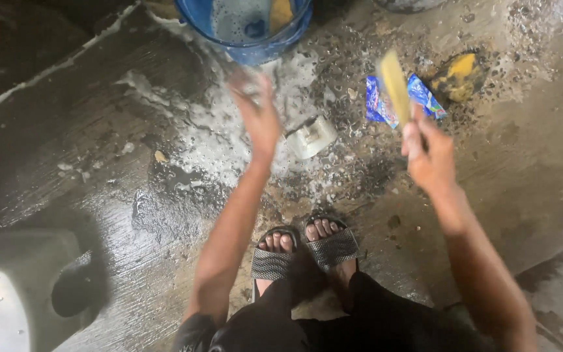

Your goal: The person scrubs a metal cylindrical part with a yellow sponge and a brush, repeatedly rinsing it in a blue bucket of soapy water. The person alternates between scrubbing the exterior and interior surfaces and rinsing away suds.

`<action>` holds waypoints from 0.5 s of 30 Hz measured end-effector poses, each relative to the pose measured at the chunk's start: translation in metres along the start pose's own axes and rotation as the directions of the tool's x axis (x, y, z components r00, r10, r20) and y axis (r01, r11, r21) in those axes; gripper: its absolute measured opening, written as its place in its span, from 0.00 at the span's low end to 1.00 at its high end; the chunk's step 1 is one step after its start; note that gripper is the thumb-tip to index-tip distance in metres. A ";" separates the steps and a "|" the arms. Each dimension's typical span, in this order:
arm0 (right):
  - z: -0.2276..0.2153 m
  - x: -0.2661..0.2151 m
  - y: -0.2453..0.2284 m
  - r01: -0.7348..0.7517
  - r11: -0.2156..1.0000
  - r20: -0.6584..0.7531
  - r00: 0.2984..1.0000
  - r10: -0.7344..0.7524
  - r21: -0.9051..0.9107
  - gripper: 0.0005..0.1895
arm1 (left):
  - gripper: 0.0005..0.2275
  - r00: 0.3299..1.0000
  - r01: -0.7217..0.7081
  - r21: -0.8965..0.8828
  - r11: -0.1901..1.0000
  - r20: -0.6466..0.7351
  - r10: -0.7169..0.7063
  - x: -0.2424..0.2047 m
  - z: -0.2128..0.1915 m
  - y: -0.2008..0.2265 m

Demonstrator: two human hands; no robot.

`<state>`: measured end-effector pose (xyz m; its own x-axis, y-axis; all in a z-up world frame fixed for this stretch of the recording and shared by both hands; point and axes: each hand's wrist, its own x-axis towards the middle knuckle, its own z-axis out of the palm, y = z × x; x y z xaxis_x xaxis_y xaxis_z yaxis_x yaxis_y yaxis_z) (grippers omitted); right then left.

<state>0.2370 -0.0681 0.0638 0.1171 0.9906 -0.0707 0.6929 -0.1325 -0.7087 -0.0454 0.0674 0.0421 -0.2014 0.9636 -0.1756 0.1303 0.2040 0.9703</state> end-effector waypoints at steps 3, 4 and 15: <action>-0.026 0.057 -0.065 0.217 0.974 0.010 0.976 -0.218 0.058 0.22 | 0.53 0.963 0.143 -0.195 0.970 -0.198 -0.182 0.048 -0.023 0.032; -0.033 0.075 -0.089 0.245 0.968 0.092 0.966 -0.240 -0.046 0.27 | 0.47 0.955 0.239 -0.187 0.953 -0.132 -0.265 0.059 -0.029 0.038; 0.034 0.168 -0.189 0.267 0.814 0.607 0.785 0.127 -0.516 0.18 | 0.53 0.922 -0.327 -0.337 0.883 0.091 0.376 -0.014 0.006 -0.015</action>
<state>0.1019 0.1240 0.1619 -0.2520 0.7813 -0.5710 0.9622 0.1394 -0.2339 -0.0388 0.0518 0.0291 -0.0483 0.9810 0.1881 -0.1463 -0.1933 0.9702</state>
